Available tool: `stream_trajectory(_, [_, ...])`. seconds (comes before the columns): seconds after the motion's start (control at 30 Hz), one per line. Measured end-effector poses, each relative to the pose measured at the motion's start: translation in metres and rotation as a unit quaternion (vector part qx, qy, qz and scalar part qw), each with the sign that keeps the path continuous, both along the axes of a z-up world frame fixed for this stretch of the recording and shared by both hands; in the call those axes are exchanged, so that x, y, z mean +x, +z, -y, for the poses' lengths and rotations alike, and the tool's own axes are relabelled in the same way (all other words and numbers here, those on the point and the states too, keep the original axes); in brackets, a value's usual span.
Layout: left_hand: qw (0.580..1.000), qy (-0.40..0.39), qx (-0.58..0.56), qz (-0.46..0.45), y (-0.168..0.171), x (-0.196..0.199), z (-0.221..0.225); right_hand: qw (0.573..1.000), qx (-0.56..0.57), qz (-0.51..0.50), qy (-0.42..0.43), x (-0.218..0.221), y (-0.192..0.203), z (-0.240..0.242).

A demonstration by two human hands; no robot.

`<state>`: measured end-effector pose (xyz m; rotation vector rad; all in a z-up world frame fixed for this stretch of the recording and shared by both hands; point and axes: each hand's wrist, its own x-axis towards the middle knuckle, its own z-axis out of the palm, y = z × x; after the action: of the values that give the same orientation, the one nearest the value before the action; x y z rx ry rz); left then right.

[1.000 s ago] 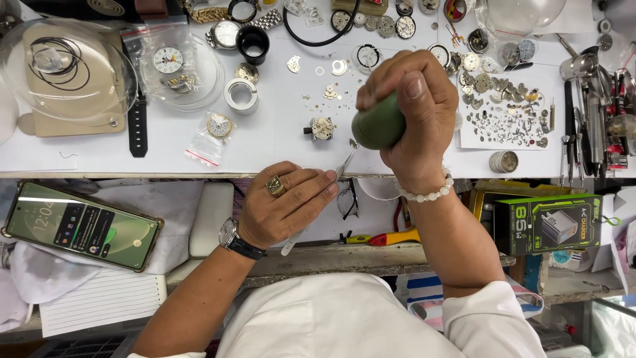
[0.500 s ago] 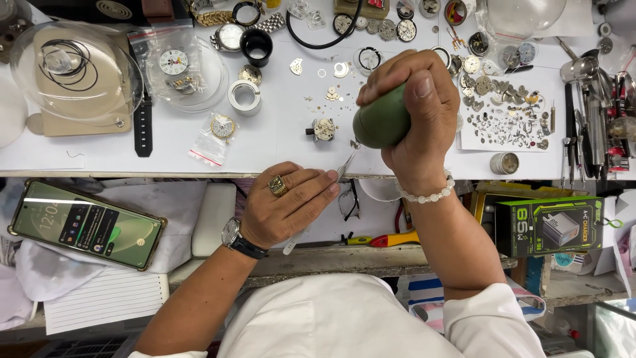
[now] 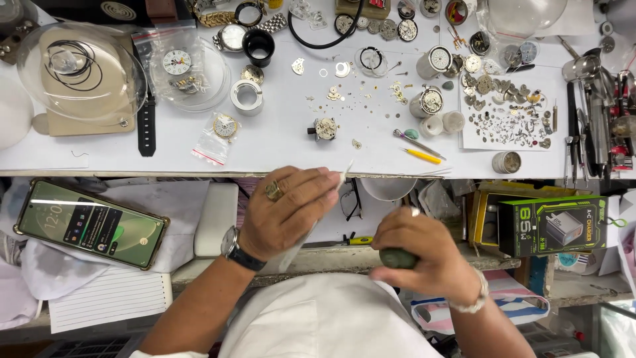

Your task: The person is meticulously cleaning and repairing a watch movement, using tweezers to handle tiny gears and an air blower to remove dust.

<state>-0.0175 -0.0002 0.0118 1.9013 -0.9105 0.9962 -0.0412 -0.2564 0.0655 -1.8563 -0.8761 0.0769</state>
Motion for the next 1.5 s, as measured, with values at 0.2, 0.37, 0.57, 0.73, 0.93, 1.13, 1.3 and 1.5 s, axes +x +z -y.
stream_trajectory(0.2, [0.969, -0.148, 0.022, -0.197, 0.019, -0.038, 0.010, 0.926, -0.341, 0.072, -0.146, -0.046, -0.082, 0.067])
stream_trajectory(0.37, [0.942, -0.141, 0.135, -0.271, 0.000, -0.054, 0.031, 0.970, -0.158, 0.006, -0.183, -0.058, -0.059, 0.056])
stream_trajectory(0.57, [0.942, -0.150, 0.131, -0.270, 0.006, -0.058, 0.042, 0.981, 0.060, -0.050, -0.178, -0.061, -0.046, 0.023])
stream_trajectory(0.73, [0.970, -0.076, 0.143, -0.179, 0.019, -0.053, 0.029, 0.972, 0.077, -0.121, -0.189, -0.062, -0.039, 0.023])
stream_trajectory(0.93, [0.983, -0.063, 0.161, -0.058, 0.034, -0.044, 0.023, 0.956, 0.029, -0.225, -0.187, -0.066, -0.029, 0.017])
stream_trajectory(1.13, [0.984, -0.083, 0.138, -0.074, 0.030, -0.040, 0.017, 0.934, 0.134, -0.254, -0.210, -0.064, -0.032, 0.026])
stream_trajectory(1.3, [0.924, -0.196, 0.072, -0.320, 0.035, -0.046, 0.017, 0.949, 0.184, -0.189, -0.170, -0.053, -0.023, 0.020])
stream_trajectory(1.5, [0.784, -0.353, -0.018, -0.511, 0.041, -0.045, 0.019, 0.971, 0.140, -0.154, -0.119, -0.046, -0.024, 0.018])
